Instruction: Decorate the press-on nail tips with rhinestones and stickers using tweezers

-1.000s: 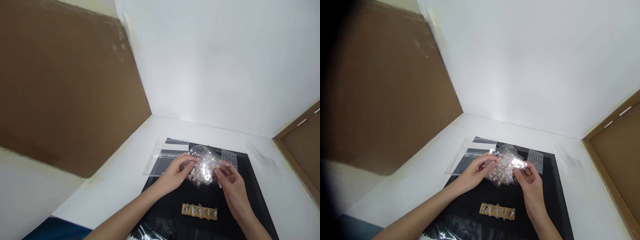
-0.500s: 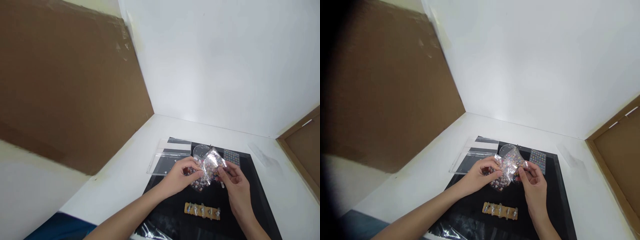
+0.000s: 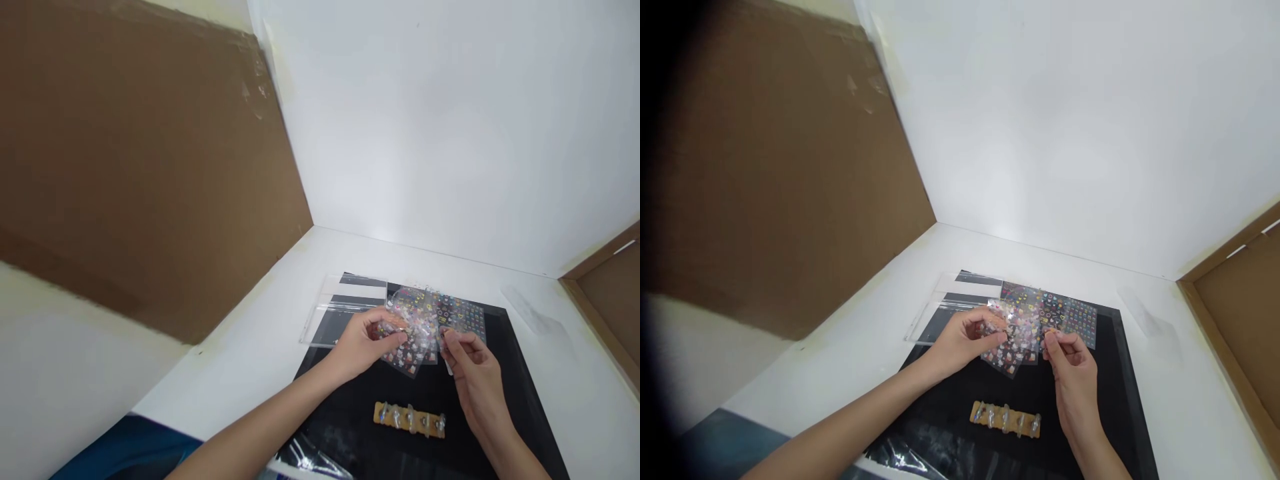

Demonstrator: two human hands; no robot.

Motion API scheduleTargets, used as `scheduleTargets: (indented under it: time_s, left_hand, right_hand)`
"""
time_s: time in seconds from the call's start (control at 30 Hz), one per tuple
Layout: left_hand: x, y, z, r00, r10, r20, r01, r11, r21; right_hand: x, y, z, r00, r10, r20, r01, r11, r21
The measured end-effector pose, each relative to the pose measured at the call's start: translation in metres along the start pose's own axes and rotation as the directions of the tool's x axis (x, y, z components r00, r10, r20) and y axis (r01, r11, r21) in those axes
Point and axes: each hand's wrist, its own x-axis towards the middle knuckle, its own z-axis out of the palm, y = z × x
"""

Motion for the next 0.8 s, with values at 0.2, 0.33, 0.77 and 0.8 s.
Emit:
scheduleTargets:
  time_s: [0.2, 0.33, 0.77, 0.8]
  left_hand:
    - [-0.003, 0.002, 0.002, 0.999, -0.023, 0.033, 0.021, 0.999, 0.046]
    - [-0.005, 0.007, 0.001, 0.994, -0.039, 0.100, 0.031, 0.996, 0.082]
    - [-0.008, 0.009, 0.005, 0.978, -0.106, 0.177, 0.085, 0.989, 0.122]
    - [-0.008, 0.008, 0.005, 0.981, -0.100, 0.168, 0.081, 0.990, 0.115]
  right_hand:
    - [0.000, 0.002, -0.003, 1.000, 0.012, 0.019, -0.012, 1.000, -0.020]
    - [0.001, 0.004, -0.005, 1.000, -0.010, 0.014, 0.011, 0.999, -0.030]
    - [0.001, 0.012, -0.007, 0.984, -0.156, -0.081, 0.156, 0.988, 0.000]
    - [0.001, 0.012, -0.007, 0.984, -0.159, -0.081, 0.159, 0.987, -0.003]
